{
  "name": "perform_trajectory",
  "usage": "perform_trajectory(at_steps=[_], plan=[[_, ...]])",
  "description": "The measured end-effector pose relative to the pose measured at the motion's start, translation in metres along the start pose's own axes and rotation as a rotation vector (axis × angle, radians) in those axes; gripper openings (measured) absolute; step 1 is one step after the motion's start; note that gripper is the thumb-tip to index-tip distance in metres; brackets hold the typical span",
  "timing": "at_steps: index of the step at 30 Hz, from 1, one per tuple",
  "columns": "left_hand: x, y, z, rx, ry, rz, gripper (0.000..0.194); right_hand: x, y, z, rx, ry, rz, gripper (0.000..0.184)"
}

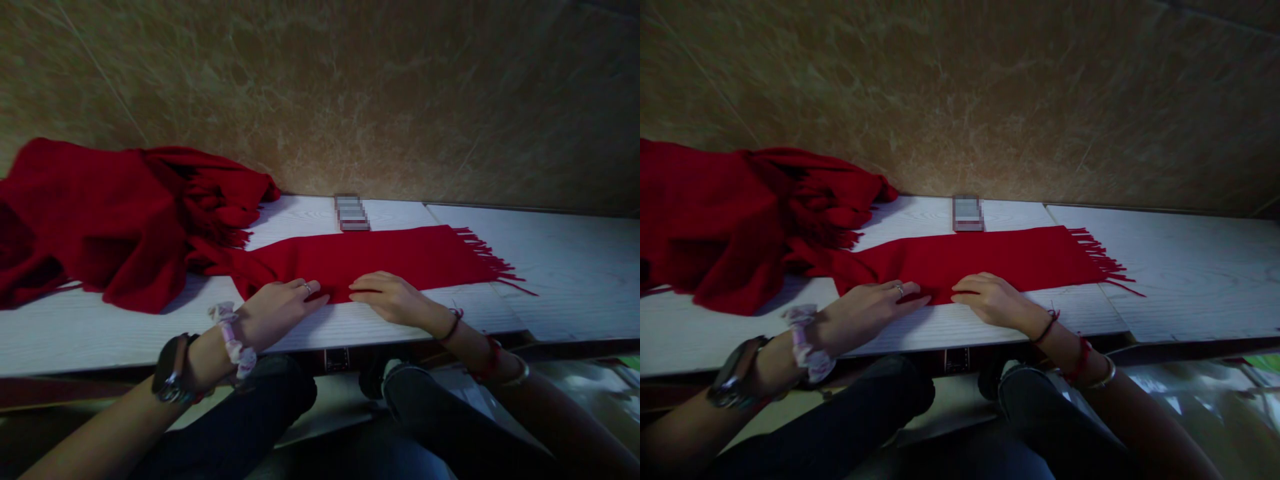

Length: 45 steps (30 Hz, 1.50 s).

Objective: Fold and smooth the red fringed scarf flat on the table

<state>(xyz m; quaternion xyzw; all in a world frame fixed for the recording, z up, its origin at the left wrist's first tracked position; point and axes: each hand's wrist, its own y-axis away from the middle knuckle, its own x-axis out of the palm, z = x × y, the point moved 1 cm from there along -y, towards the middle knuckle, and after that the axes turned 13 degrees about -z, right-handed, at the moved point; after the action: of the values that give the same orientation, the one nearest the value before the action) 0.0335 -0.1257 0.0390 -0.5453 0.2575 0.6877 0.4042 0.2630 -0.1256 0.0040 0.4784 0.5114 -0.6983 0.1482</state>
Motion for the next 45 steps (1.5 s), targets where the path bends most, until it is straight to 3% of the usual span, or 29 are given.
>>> perform_trajectory(at_steps=[5, 9, 21, 28, 34, 41, 45], plan=[[0.002, -0.002, -0.002, 0.025, 0.13, -0.075, 0.044, 0.001, -0.002, 0.005, 0.008, -0.035, 0.033, 0.03], [0.001, -0.006, -0.008, -0.008, 0.163, -0.033, 0.036, -0.001, -0.008, 0.009, 0.06, 0.013, 0.092, 0.03], [0.001, -0.018, -0.014, -0.322, 0.162, -0.004, 0.04, 0.004, -0.014, 0.01, 0.149, -0.059, 0.089, 0.029], [0.005, -0.018, -0.011, -0.162, 0.219, -0.054, 0.036, 0.005, -0.022, 0.008, 0.24, -0.027, 0.142, 0.031], [0.007, -0.017, -0.008, -0.441, 0.122, -0.023, 0.033, 0.008, -0.029, 0.007, 0.296, 0.032, 0.208, 0.034], [-0.004, -0.023, -0.013, -0.554, 0.078, 0.087, 0.03, 0.01, -0.034, 0.007, 0.37, 0.072, 0.255, 0.036], [-0.005, -0.023, -0.014, -0.564, 0.05, 0.113, 0.038, 0.01, -0.037, 0.01, 0.407, 0.096, 0.242, 0.038]])
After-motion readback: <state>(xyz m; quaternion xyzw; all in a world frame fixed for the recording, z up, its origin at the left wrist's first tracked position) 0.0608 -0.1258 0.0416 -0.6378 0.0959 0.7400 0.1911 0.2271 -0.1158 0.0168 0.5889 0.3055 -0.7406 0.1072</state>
